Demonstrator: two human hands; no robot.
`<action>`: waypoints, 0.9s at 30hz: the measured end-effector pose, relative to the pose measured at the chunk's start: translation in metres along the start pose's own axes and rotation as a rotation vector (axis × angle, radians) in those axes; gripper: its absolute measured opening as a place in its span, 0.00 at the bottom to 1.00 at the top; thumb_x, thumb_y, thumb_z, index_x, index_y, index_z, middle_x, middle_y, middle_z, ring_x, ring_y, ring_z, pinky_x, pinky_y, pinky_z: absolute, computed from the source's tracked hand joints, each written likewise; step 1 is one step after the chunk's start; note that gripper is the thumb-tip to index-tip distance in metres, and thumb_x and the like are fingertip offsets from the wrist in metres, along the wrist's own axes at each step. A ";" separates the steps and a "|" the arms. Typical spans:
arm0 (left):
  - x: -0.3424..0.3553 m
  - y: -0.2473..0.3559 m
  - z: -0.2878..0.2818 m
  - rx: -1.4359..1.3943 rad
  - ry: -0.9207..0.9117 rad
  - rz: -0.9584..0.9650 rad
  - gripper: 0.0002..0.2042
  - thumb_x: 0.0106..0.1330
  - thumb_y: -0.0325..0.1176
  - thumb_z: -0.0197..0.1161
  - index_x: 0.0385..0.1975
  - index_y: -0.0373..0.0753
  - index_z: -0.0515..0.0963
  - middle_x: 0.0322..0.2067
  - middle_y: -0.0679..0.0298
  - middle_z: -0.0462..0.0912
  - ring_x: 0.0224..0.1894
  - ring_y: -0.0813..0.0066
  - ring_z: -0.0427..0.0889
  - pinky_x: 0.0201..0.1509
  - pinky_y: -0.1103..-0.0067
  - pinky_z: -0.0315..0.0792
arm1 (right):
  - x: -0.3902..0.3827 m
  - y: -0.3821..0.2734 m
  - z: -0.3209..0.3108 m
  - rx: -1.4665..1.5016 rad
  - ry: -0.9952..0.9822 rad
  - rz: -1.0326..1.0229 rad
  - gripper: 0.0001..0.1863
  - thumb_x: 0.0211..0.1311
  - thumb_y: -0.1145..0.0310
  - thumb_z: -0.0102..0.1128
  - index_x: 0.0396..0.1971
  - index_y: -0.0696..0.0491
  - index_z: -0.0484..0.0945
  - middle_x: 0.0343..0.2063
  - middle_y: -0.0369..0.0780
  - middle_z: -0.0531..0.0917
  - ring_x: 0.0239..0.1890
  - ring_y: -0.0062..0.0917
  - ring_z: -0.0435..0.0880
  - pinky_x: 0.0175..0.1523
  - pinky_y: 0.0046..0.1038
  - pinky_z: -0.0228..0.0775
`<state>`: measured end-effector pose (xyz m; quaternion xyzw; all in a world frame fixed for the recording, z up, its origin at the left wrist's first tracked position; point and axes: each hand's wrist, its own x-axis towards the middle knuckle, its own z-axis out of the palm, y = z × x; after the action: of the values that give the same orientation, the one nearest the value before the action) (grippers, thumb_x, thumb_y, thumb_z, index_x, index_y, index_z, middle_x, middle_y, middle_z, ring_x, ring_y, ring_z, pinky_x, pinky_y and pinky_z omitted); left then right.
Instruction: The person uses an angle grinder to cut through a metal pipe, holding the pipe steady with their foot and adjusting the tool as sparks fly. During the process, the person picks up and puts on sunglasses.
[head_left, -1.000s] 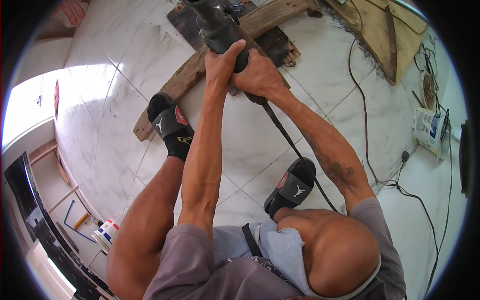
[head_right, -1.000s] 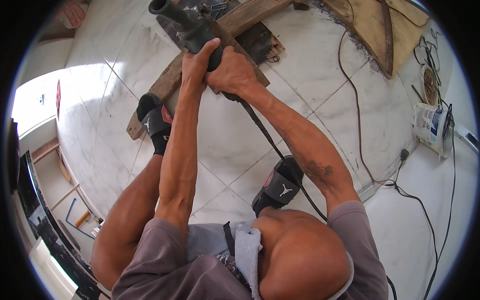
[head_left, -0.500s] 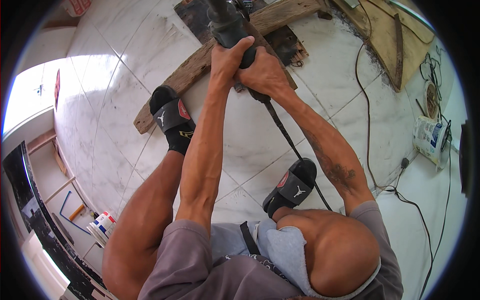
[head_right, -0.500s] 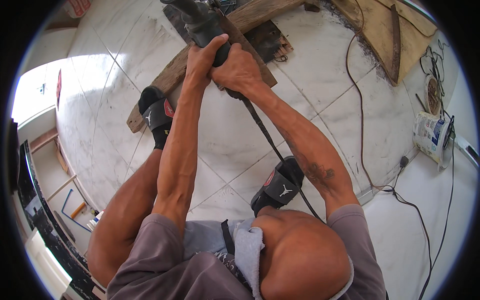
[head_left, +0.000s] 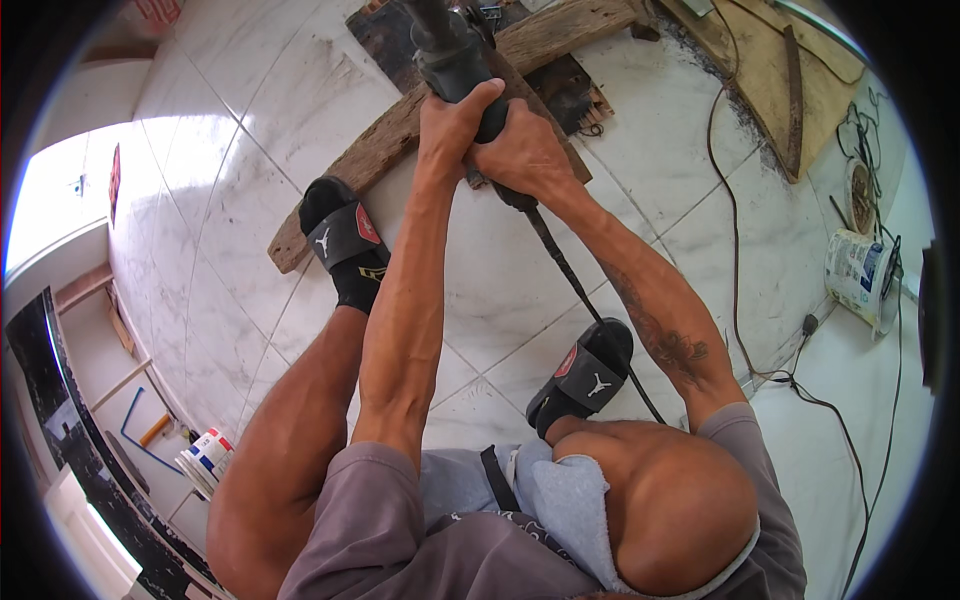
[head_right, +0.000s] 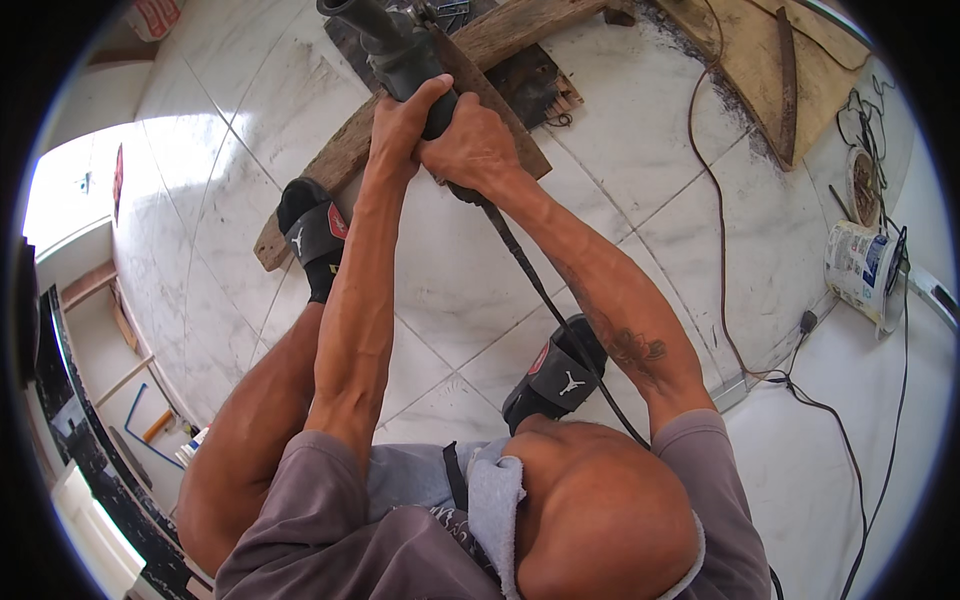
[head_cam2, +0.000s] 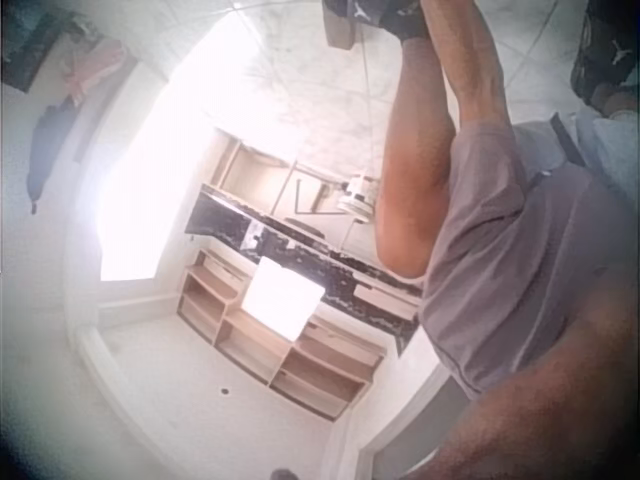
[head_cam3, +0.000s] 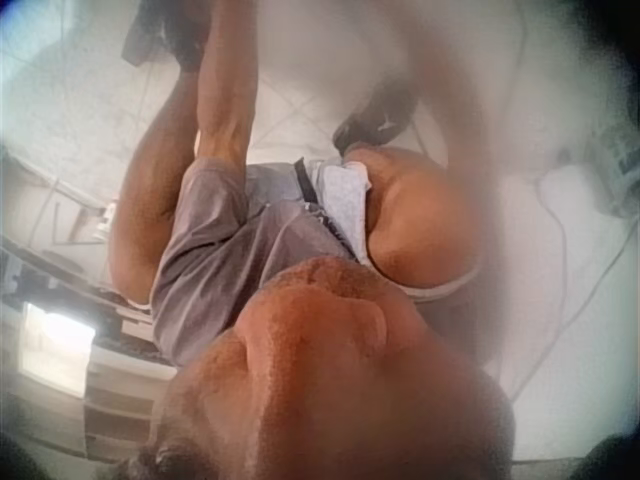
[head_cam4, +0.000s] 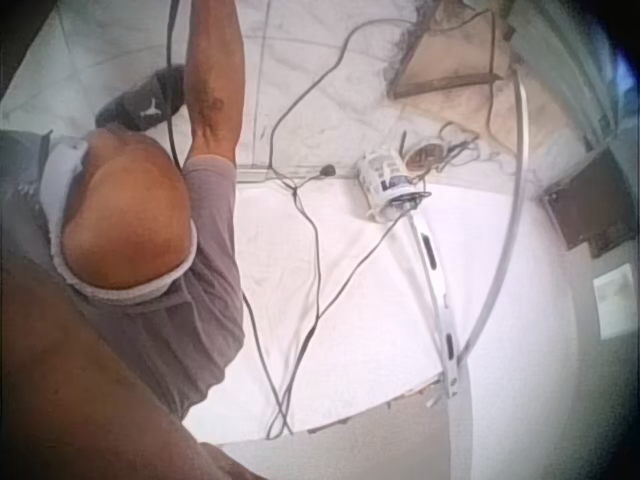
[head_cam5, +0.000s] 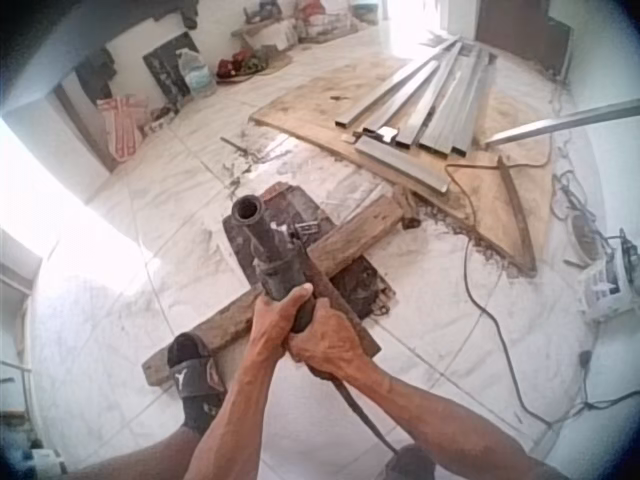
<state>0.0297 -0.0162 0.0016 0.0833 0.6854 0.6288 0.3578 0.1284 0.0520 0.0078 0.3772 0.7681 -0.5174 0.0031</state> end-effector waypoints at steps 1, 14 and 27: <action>-0.001 0.000 0.000 0.004 0.006 0.001 0.26 0.55 0.41 0.76 0.49 0.31 0.77 0.40 0.58 0.83 0.39 0.70 0.83 0.43 0.74 0.78 | 0.000 0.000 0.000 0.000 0.001 -0.001 0.36 0.43 0.52 0.72 0.44 0.67 0.73 0.37 0.55 0.85 0.42 0.45 0.88 0.48 0.37 0.79; 0.002 -0.003 -0.004 0.011 0.004 0.016 0.26 0.55 0.40 0.76 0.48 0.31 0.77 0.39 0.58 0.83 0.38 0.70 0.84 0.43 0.74 0.79 | -0.004 -0.004 -0.001 0.025 -0.010 -0.012 0.36 0.43 0.56 0.71 0.45 0.70 0.71 0.36 0.57 0.85 0.41 0.47 0.87 0.48 0.38 0.80; 0.001 -0.002 -0.005 -0.009 -0.023 -0.009 0.26 0.55 0.40 0.76 0.49 0.30 0.76 0.39 0.58 0.84 0.37 0.69 0.85 0.42 0.74 0.80 | -0.007 -0.007 -0.002 0.021 -0.011 0.000 0.37 0.42 0.57 0.72 0.46 0.71 0.71 0.34 0.55 0.85 0.39 0.45 0.88 0.45 0.36 0.81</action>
<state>0.0269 -0.0204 -0.0008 0.0858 0.6788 0.6291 0.3688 0.1297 0.0480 0.0171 0.3744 0.7625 -0.5276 0.0036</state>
